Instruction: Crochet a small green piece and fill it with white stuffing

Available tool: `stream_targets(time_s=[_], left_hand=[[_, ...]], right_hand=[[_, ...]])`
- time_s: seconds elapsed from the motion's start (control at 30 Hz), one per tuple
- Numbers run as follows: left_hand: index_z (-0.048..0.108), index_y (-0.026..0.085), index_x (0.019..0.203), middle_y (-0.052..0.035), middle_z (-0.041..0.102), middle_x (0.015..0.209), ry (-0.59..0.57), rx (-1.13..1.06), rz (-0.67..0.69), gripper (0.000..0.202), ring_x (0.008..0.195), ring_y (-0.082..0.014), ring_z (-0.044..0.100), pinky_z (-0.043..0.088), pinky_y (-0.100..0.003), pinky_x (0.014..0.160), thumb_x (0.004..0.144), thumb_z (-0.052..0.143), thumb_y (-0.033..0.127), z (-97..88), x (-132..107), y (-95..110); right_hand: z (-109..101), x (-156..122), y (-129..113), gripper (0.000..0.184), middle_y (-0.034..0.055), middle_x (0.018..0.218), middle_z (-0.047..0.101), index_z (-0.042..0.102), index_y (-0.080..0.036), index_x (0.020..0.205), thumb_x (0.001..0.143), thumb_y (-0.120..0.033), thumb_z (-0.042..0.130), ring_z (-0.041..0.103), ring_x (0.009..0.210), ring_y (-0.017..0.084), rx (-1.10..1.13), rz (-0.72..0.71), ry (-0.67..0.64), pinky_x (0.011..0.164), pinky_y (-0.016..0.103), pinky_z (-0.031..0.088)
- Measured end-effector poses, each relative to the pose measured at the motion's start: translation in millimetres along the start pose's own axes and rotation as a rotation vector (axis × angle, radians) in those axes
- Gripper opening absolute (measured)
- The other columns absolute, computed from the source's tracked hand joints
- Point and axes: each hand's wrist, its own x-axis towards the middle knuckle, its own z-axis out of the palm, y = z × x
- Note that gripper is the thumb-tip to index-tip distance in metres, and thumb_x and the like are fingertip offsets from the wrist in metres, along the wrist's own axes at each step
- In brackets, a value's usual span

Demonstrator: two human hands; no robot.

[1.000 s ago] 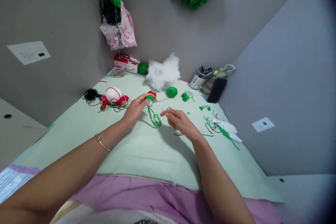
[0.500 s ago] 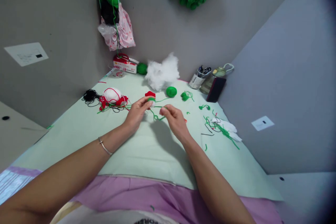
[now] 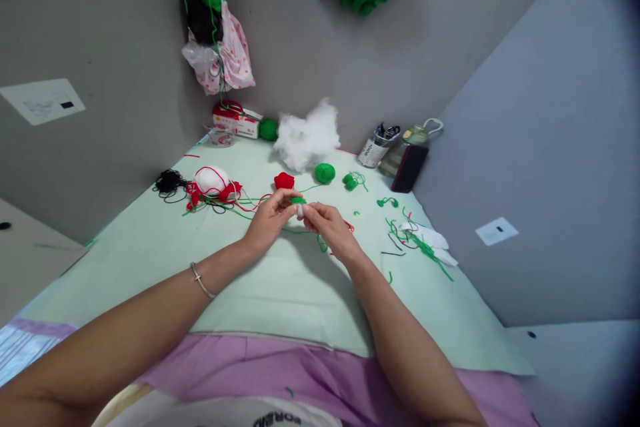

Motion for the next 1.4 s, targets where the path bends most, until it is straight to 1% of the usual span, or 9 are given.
stream_targets(time_s=[0.1,0.2,0.3,0.5,0.7,0.87,1.07,1.2,1.4], left_hand=[[0.066,0.020,0.102,0.0015,0.069,0.083,-0.031,0.005,-0.012,0.023,0.075,-0.0159,0.065,0.052,-0.032,0.079,0.082,0.073,0.029,-0.5,-0.8,0.4],[0.065,0.020,0.104,0.0014,0.068,0.081,-0.060,0.005,-0.033,0.023,0.075,-0.0158,0.066,0.053,-0.032,0.079,0.085,0.071,0.031,-1.6,-1.5,1.5],[0.064,0.019,0.103,0.0008,0.069,0.081,-0.084,0.003,-0.050,0.026,0.076,-0.0161,0.068,0.054,-0.032,0.079,0.085,0.073,0.035,-3.2,-1.3,3.7],[0.058,0.020,0.091,0.0043,0.065,0.069,-0.058,0.016,-0.039,0.024,0.063,-0.0140,0.065,0.053,-0.029,0.068,0.079,0.077,0.030,-5.8,2.6,2.5],[0.051,0.021,0.079,0.0068,0.059,0.067,0.026,0.013,-0.010,0.019,0.052,-0.0095,0.058,0.048,-0.025,0.056,0.080,0.070,0.023,-3.5,4.6,-4.4],[0.054,0.020,0.084,0.0051,0.061,0.076,-0.010,-0.035,-0.012,0.019,0.063,-0.0117,0.064,0.055,-0.027,0.065,0.082,0.071,0.029,0.1,-0.9,-0.7],[0.055,0.020,0.092,0.0034,0.063,0.085,-0.095,-0.078,-0.028,0.034,0.075,-0.0147,0.071,0.061,-0.035,0.079,0.080,0.080,0.039,-1.4,-1.9,6.1],[0.051,0.021,0.087,0.0046,0.063,0.080,-0.091,-0.062,-0.048,0.035,0.066,-0.0141,0.070,0.061,-0.032,0.071,0.078,0.081,0.037,-3.9,1.2,4.5],[0.046,0.022,0.078,0.0094,0.053,0.066,0.020,-0.020,-0.036,0.027,0.051,-0.0086,0.058,0.052,-0.022,0.052,0.078,0.073,0.024,-0.2,2.6,-3.0]], right_hand=[[0.7,1.1,1.5,0.047,-0.0064,0.056,0.038,0.059,-0.019,0.065,0.084,-0.062,0.066,0.030,0.056,0.010,-0.072,-0.006,0.028,0.054,0.027,0.024],[1.9,1.9,0.7,0.046,-0.0067,0.057,0.035,0.052,-0.021,0.062,0.083,-0.060,0.065,0.028,0.058,0.011,-0.135,-0.027,0.089,0.056,0.028,0.023],[2.4,1.2,-1.9,0.042,-0.0064,0.058,0.034,0.049,-0.022,0.061,0.085,-0.053,0.063,0.029,0.059,0.011,-0.190,-0.056,0.128,0.058,0.029,0.024],[7.9,-7.1,-7.8,0.029,-0.0055,0.060,0.041,0.057,-0.021,0.071,0.091,-0.041,0.052,0.035,0.060,0.013,-0.272,-0.118,0.089,0.061,0.030,0.027],[19.8,-8.0,-7.7,0.032,-0.0064,0.058,0.039,0.046,-0.023,0.065,0.089,-0.040,0.057,0.034,0.058,0.012,-0.291,-0.135,0.108,0.059,0.029,0.026],[18.3,-2.6,-4.7,0.038,-0.0067,0.055,0.037,0.044,-0.023,0.060,0.086,-0.046,0.060,0.030,0.056,0.011,-0.267,-0.101,0.169,0.055,0.029,0.024],[11.7,-2.7,-8.2,0.036,-0.0060,0.056,0.038,0.041,-0.024,0.060,0.085,-0.044,0.057,0.031,0.056,0.011,-0.264,-0.097,0.212,0.056,0.029,0.024],[11.4,-8.4,-14.0,0.029,-0.0054,0.059,0.041,0.044,-0.023,0.065,0.088,-0.038,0.054,0.036,0.060,0.013,-0.299,-0.138,0.149,0.060,0.029,0.027],[22.3,-13.5,-13.5,0.023,-0.0062,0.060,0.043,0.043,-0.024,0.067,0.084,-0.030,0.057,0.033,0.058,0.013,-0.344,-0.153,0.111,0.060,0.029,0.025]])
